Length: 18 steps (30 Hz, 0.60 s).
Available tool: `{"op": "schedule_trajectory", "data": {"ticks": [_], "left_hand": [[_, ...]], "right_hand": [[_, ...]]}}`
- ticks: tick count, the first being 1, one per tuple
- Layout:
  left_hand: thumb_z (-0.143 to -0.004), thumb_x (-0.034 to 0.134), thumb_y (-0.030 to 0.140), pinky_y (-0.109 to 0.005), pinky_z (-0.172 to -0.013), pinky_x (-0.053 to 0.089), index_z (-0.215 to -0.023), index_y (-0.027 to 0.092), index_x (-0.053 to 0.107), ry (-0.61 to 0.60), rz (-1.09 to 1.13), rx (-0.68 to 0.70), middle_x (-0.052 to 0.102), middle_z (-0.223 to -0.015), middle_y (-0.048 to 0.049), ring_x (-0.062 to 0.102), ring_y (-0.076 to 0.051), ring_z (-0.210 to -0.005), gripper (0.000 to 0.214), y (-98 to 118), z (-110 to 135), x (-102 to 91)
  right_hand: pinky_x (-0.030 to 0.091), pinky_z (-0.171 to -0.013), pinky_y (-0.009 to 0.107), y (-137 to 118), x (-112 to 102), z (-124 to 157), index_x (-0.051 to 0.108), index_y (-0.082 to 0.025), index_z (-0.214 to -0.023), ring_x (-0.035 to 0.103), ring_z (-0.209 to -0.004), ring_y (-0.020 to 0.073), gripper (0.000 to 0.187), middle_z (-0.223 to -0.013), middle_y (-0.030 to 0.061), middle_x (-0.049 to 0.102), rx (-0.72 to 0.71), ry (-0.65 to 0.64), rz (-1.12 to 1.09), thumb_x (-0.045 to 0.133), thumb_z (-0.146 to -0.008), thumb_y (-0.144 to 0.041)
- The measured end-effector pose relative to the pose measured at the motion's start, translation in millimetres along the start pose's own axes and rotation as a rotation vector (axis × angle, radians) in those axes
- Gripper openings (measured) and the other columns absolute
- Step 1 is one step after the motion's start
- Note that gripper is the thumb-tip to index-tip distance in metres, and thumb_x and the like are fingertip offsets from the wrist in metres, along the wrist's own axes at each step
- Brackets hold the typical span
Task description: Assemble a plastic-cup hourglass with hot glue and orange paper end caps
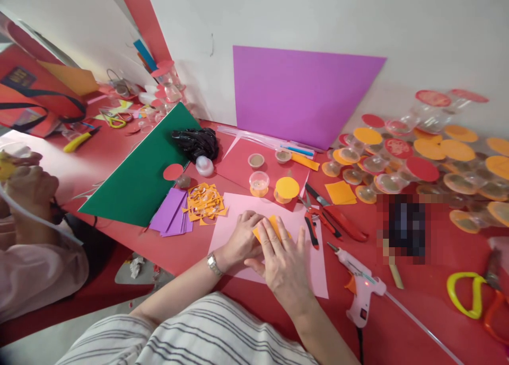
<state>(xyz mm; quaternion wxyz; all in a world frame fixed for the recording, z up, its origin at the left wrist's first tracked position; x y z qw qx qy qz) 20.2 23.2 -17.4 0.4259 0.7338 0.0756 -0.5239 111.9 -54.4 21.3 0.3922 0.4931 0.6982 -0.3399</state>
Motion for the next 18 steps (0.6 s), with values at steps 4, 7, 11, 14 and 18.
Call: {"op": "schedule_trajectory", "data": {"ticks": [4, 7, 11, 14, 18], "left_hand": [[-0.083, 0.069, 0.033, -0.041, -0.084, 0.04, -0.102, 0.017, 0.066, -0.023, -0.007, -0.028, 0.063, -0.103, -0.0101, 0.048, -0.027, -0.099, 0.025, 1.1, 0.4, 2.0], [-0.083, 0.068, 0.032, -0.04, -0.084, 0.04, -0.1, 0.018, 0.064, -0.04, 0.034, -0.028, 0.063, -0.101, -0.0091, 0.048, -0.027, -0.1, 0.022, 4.4, 0.2, 0.6], [-0.075, 0.07, 0.022, -0.04, -0.086, 0.04, -0.096, 0.018, 0.061, -0.086, 0.112, -0.033, 0.065, -0.105, -0.0081, 0.049, -0.027, -0.102, 0.023, 7.0, -1.0, -0.8], [-0.07, 0.071, 0.02, -0.04, -0.086, 0.04, -0.095, 0.018, 0.06, -0.108, 0.123, -0.06, 0.065, -0.102, -0.0081, 0.049, -0.029, -0.103, 0.028, 6.2, -2.7, 0.1], [-0.074, 0.07, 0.024, -0.042, -0.086, 0.04, -0.099, 0.017, 0.062, -0.095, 0.072, -0.076, 0.063, -0.107, -0.0109, 0.049, -0.03, -0.103, 0.028, 5.8, -4.6, 1.9]], "right_hand": [[0.004, -0.119, 0.063, -0.2, 0.9, 2.2, 0.05, -0.008, -0.141, 0.047, -0.135, 0.0321, 0.057, -0.141, 0.0164, 0.058, 0.012, 0.0, 0.004, 0.04, -0.1, -0.047], [0.005, -0.118, 0.065, 5.3, -1.3, 4.6, 0.045, -0.008, -0.145, 0.046, -0.136, 0.0339, 0.061, -0.14, 0.0182, 0.058, 0.001, -0.007, 0.025, 0.04, -0.1, -0.048], [0.008, -0.116, 0.068, 15.3, -6.2, 7.5, 0.04, -0.004, -0.148, 0.047, -0.134, 0.0367, 0.064, -0.139, 0.0188, 0.058, -0.022, -0.007, 0.1, 0.039, -0.1, -0.047], [0.009, -0.117, 0.068, 18.3, -7.0, 8.4, 0.038, -0.004, -0.149, 0.049, -0.132, 0.036, 0.063, -0.139, 0.0183, 0.059, -0.009, -0.007, 0.127, 0.037, -0.101, -0.046], [0.01, -0.119, 0.064, 16.2, -5.5, 8.3, 0.042, -0.003, -0.146, 0.051, -0.13, 0.0338, 0.06, -0.139, 0.0189, 0.059, -0.004, 0.0, 0.144, 0.037, -0.102, -0.043]]}}
Point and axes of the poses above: each hand's wrist, its own z-axis away from the middle knuckle, its own x-axis out of the palm, y = z × x, the point moved 4 cm from there along -z, towards the middle knuckle
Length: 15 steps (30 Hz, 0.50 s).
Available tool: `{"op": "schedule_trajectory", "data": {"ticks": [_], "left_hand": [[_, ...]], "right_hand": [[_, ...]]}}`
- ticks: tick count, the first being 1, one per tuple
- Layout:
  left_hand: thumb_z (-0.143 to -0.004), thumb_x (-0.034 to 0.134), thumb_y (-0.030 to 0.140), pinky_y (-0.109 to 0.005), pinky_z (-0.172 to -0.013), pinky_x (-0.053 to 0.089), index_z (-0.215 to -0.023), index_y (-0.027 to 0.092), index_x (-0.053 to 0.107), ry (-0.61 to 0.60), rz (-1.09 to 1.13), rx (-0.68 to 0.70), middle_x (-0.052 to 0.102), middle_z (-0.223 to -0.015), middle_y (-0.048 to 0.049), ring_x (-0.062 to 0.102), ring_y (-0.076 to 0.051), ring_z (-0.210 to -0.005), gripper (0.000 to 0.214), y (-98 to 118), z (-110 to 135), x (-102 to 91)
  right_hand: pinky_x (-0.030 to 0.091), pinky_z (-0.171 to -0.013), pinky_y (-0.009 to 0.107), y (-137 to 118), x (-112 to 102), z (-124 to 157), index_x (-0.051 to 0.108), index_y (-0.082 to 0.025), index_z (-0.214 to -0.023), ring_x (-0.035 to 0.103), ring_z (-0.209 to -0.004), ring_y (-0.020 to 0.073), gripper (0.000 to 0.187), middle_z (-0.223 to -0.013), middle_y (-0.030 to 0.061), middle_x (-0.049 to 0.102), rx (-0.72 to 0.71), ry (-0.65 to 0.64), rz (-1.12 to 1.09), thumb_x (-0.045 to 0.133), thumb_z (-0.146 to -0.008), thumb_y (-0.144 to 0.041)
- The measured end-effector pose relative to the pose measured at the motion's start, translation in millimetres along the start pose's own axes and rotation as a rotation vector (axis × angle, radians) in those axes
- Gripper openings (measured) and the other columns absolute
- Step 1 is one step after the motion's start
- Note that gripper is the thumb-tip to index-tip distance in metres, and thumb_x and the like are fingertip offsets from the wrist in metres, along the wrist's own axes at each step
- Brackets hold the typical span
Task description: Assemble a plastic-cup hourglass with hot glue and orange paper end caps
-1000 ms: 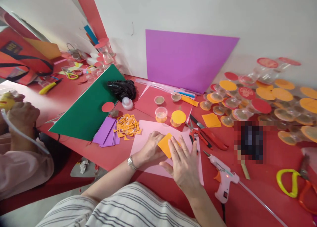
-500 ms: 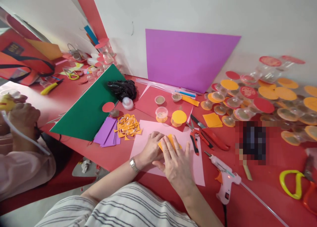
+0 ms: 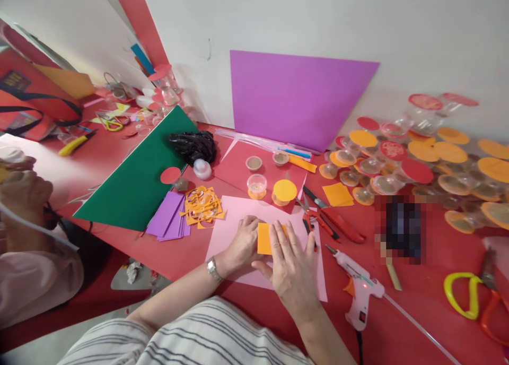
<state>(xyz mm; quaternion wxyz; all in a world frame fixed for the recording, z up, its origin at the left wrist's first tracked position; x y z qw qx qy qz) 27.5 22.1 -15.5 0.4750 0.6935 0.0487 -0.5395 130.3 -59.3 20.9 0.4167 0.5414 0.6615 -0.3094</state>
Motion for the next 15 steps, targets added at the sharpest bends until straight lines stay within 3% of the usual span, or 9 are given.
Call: {"op": "schedule_trajectory", "data": {"ticks": [4, 9, 15], "left_hand": [[-0.075, 0.07, 0.024, -0.042, -0.086, 0.04, -0.101, 0.016, 0.063, -0.002, -0.022, -0.009, 0.063, -0.108, -0.0112, 0.049, -0.029, -0.102, 0.028, 0.7, 0.4, 1.5], [-0.078, 0.07, 0.035, -0.042, -0.084, 0.04, -0.098, 0.017, 0.063, -0.022, 0.006, -0.015, 0.062, -0.1, -0.0107, 0.048, -0.03, -0.102, 0.028, -0.5, 0.8, 3.9], [-0.085, 0.063, 0.034, -0.042, -0.088, 0.039, -0.11, 0.016, 0.061, -0.008, 0.028, 0.037, 0.062, -0.106, -0.0119, 0.048, -0.029, -0.103, 0.03, -3.3, 1.1, 10.8]], "right_hand": [[0.01, -0.118, 0.066, 0.5, -0.9, 0.1, 0.044, -0.003, -0.144, 0.05, -0.131, 0.0344, 0.059, -0.138, 0.0189, 0.06, -0.011, 0.007, -0.004, 0.036, -0.102, -0.043], [0.007, -0.116, 0.069, 2.9, -3.4, -4.0, 0.046, -0.009, -0.145, 0.045, -0.136, 0.0364, 0.057, -0.137, 0.0155, 0.061, 0.052, 0.002, -0.07, 0.035, -0.102, -0.044], [0.002, -0.116, 0.069, -6.8, 3.6, -9.9, 0.051, -0.013, -0.142, 0.043, -0.138, 0.0359, 0.056, -0.139, 0.0145, 0.06, 0.037, -0.024, -0.102, 0.035, -0.101, -0.047]]}}
Point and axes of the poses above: each hand's wrist, its own z-axis away from the middle knuckle, its own x-axis out of the palm, y = z × x, the point moved 4 cm from there along -z, towards the middle knuckle
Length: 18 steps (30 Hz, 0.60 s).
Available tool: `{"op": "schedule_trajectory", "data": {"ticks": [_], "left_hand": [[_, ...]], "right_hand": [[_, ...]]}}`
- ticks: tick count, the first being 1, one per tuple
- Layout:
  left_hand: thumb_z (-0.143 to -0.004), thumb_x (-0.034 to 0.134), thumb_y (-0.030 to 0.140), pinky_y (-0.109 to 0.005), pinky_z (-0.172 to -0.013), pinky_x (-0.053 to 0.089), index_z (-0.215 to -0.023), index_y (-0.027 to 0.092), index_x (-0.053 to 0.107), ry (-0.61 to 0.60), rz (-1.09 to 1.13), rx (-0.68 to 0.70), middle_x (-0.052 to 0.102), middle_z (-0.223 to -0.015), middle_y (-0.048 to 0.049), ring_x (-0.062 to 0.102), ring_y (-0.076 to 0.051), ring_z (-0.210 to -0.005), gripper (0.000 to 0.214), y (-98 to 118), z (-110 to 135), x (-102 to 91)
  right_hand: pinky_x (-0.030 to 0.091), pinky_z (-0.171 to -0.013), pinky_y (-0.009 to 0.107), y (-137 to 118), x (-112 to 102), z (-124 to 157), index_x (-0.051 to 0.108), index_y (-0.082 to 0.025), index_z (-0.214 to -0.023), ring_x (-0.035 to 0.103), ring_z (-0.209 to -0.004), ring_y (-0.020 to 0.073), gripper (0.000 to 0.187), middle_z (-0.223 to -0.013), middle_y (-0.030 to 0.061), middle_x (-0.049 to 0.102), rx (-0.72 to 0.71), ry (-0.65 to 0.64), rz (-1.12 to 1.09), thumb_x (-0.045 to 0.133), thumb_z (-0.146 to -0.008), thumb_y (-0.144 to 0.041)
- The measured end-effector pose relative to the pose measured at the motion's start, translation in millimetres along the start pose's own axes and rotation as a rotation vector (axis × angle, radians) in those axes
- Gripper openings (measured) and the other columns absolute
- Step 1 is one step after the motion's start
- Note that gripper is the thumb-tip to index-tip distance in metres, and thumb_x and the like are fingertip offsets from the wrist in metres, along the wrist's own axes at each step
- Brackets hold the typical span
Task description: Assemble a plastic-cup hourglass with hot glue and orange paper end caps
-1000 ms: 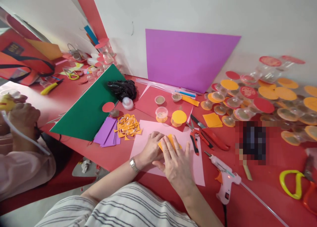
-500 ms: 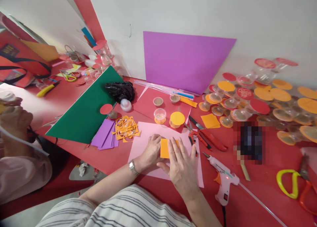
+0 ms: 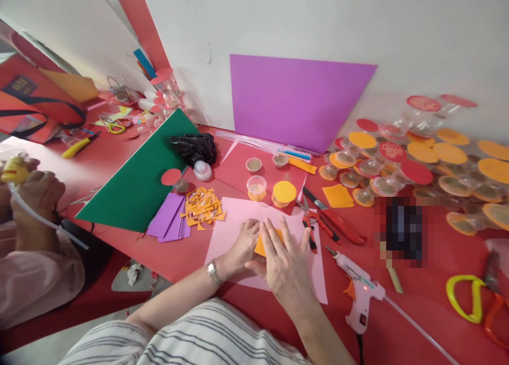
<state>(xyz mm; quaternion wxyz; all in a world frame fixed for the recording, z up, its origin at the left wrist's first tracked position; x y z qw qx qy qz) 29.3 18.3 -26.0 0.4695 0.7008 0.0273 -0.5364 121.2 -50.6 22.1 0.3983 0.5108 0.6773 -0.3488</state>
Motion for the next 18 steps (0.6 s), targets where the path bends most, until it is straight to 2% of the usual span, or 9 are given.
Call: {"op": "schedule_trajectory", "data": {"ticks": [7, 10, 14, 18], "left_hand": [[-0.081, 0.067, 0.034, -0.043, -0.086, 0.039, -0.115, 0.018, 0.06, 0.002, -0.024, -0.027, 0.062, -0.107, -0.011, 0.047, -0.03, -0.104, 0.039, 0.9, 1.3, -1.4], [-0.076, 0.073, 0.035, -0.043, -0.088, 0.039, -0.111, 0.017, 0.062, -0.002, -0.006, -0.035, 0.064, -0.106, -0.0105, 0.048, -0.03, -0.103, 0.041, 3.9, 1.2, -4.8], [-0.077, 0.073, 0.036, -0.042, -0.086, 0.039, -0.101, 0.018, 0.065, 0.05, 0.027, -0.043, 0.066, -0.105, -0.01, 0.05, -0.029, -0.103, 0.032, 7.8, 1.2, -14.5], [-0.081, 0.069, 0.033, -0.04, -0.085, 0.04, -0.095, 0.019, 0.065, 0.08, 0.042, -0.035, 0.066, -0.1, -0.0089, 0.051, -0.026, -0.097, 0.02, 9.1, -0.1, -22.1]], "right_hand": [[0.001, -0.117, 0.067, -2.3, 5.1, 2.6, 0.045, -0.01, -0.146, 0.046, -0.135, 0.0344, 0.056, -0.14, 0.0147, 0.059, 0.02, 0.01, -0.015, 0.036, -0.101, -0.042], [0.004, -0.117, 0.068, 2.5, 2.8, 8.1, 0.036, -0.007, -0.15, 0.044, -0.137, 0.0356, 0.06, -0.141, 0.0158, 0.057, -0.009, 0.01, 0.021, 0.037, -0.101, -0.041], [0.01, -0.115, 0.07, 13.5, 0.8, 18.3, 0.026, -0.005, -0.155, 0.043, -0.138, 0.0372, 0.065, -0.14, 0.0189, 0.058, 0.022, 0.019, 0.07, 0.037, -0.101, -0.041], [0.012, -0.115, 0.069, 14.2, 0.5, 21.8, 0.029, -0.005, -0.153, 0.045, -0.136, 0.0371, 0.065, -0.137, 0.02, 0.06, 0.026, 0.037, 0.08, 0.039, -0.101, -0.041]]}}
Point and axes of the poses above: each hand's wrist, its own z-axis away from the middle knuckle, its own x-axis out of the palm, y = z × x, the point moved 4 cm from there along -z, towards the middle knuckle
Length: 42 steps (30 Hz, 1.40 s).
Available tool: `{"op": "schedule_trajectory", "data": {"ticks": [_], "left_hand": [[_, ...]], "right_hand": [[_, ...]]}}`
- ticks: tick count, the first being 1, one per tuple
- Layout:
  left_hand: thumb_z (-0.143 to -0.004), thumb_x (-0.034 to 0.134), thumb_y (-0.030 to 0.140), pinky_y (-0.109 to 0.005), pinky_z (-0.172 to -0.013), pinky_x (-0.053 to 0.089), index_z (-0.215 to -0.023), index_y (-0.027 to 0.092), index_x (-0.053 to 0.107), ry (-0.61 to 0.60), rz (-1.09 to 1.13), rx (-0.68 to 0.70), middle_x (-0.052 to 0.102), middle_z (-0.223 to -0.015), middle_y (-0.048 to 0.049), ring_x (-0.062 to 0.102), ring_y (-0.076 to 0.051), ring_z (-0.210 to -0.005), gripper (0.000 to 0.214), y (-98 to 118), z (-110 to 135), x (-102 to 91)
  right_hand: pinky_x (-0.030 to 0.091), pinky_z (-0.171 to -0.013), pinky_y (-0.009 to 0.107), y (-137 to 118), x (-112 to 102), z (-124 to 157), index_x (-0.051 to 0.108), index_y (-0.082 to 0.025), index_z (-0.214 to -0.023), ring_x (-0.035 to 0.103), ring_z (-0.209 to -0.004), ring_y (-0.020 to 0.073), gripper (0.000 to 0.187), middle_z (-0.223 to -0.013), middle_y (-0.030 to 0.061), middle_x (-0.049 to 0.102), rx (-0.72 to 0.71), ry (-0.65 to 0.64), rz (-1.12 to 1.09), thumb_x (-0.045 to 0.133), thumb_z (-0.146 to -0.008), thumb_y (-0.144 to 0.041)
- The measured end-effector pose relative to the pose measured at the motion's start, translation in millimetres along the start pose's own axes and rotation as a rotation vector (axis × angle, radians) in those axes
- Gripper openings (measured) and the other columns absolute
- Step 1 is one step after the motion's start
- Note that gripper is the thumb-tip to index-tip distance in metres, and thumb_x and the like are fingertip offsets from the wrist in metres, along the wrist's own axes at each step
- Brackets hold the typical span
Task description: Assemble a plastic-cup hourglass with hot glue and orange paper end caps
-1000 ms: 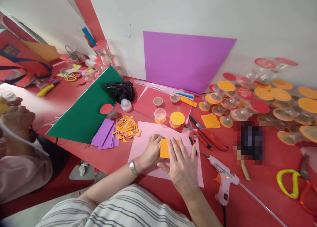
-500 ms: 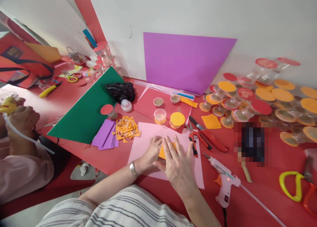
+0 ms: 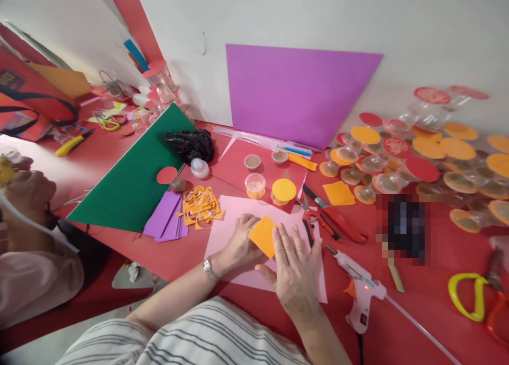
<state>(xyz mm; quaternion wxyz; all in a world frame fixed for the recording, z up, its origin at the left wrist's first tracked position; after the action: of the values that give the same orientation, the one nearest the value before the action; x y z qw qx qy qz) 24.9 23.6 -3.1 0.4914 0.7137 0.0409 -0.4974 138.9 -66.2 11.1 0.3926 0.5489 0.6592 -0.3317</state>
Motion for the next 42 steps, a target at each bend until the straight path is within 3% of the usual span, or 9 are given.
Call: {"op": "schedule_trajectory", "data": {"ticks": [7, 14, 18, 28, 35, 42], "left_hand": [[-0.082, 0.07, 0.034, -0.04, -0.085, 0.04, -0.095, 0.019, 0.065, 0.016, 0.004, -0.004, 0.065, -0.098, -0.0084, 0.051, -0.026, -0.096, 0.02, -2.1, -0.3, 0.7], [-0.087, 0.065, 0.037, -0.04, -0.085, 0.04, -0.097, 0.018, 0.065, 0.011, 0.012, -0.003, 0.065, -0.097, -0.0087, 0.05, -0.027, -0.098, 0.021, -5.8, 0.3, 3.2], [-0.084, 0.067, 0.028, -0.041, -0.086, 0.041, -0.103, 0.017, 0.065, -0.001, -0.009, -0.004, 0.064, -0.101, -0.0099, 0.049, -0.027, -0.098, 0.022, -9.0, -1.0, 6.3], [-0.08, 0.064, 0.016, -0.04, -0.086, 0.041, -0.103, 0.017, 0.063, -0.028, -0.04, -0.023, 0.062, -0.101, -0.0094, 0.049, -0.027, -0.099, 0.023, -9.2, -2.5, 7.3], [-0.089, 0.06, 0.033, -0.041, -0.089, 0.042, -0.098, 0.018, 0.064, 0.044, 0.064, 0.047, 0.064, -0.1, -0.009, 0.051, -0.025, -0.097, 0.018, -5.6, -0.4, 3.4], [-0.088, 0.062, 0.032, -0.041, -0.09, 0.042, -0.106, 0.018, 0.065, 0.04, 0.063, 0.041, 0.064, -0.103, -0.009, 0.05, -0.026, -0.099, 0.023, -11.1, -0.5, 9.0]], "right_hand": [[0.012, -0.118, 0.066, -2.6, -5.6, -6.1, 0.038, -0.008, -0.15, 0.058, -0.124, 0.0336, 0.059, -0.133, 0.0178, 0.064, -0.029, 0.038, -0.027, 0.041, -0.1, -0.039], [0.007, -0.117, 0.068, -8.5, -9.4, -16.6, 0.043, -0.004, -0.146, 0.051, -0.13, 0.0361, 0.058, -0.134, 0.0172, 0.063, -0.048, 0.03, -0.024, 0.035, -0.101, -0.041], [0.001, -0.118, 0.066, -18.9, -5.1, -25.3, 0.044, -0.005, -0.145, 0.047, -0.135, 0.0349, 0.06, -0.14, 0.0174, 0.058, -0.039, 0.011, -0.075, 0.035, -0.101, -0.045], [0.001, -0.12, 0.061, -23.4, 0.8, -26.0, 0.046, -0.006, -0.143, 0.058, -0.125, 0.0281, 0.054, -0.137, 0.0196, 0.06, -0.025, 0.034, -0.136, 0.034, -0.103, -0.04], [0.003, -0.12, 0.062, -25.6, -13.3, -26.0, 0.043, -0.006, -0.144, 0.06, -0.123, 0.0275, 0.055, -0.135, 0.0192, 0.061, -0.024, 0.061, -0.142, 0.036, -0.102, -0.04], [0.004, -0.121, 0.06, -29.0, -7.6, -25.7, 0.052, -0.006, -0.136, 0.062, -0.121, 0.0256, 0.049, -0.132, 0.0181, 0.064, -0.021, 0.08, -0.152, 0.035, -0.103, -0.039]]}}
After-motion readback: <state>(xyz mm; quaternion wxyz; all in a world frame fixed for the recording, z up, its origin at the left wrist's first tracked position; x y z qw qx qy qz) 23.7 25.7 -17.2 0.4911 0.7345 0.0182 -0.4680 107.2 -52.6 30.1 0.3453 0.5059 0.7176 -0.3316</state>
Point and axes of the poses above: each hand's wrist, its own z-axis away from the middle knuckle, its own x-axis out of the palm, y = z × x, the point moved 4 cm from there along -z, towards the middle knuckle
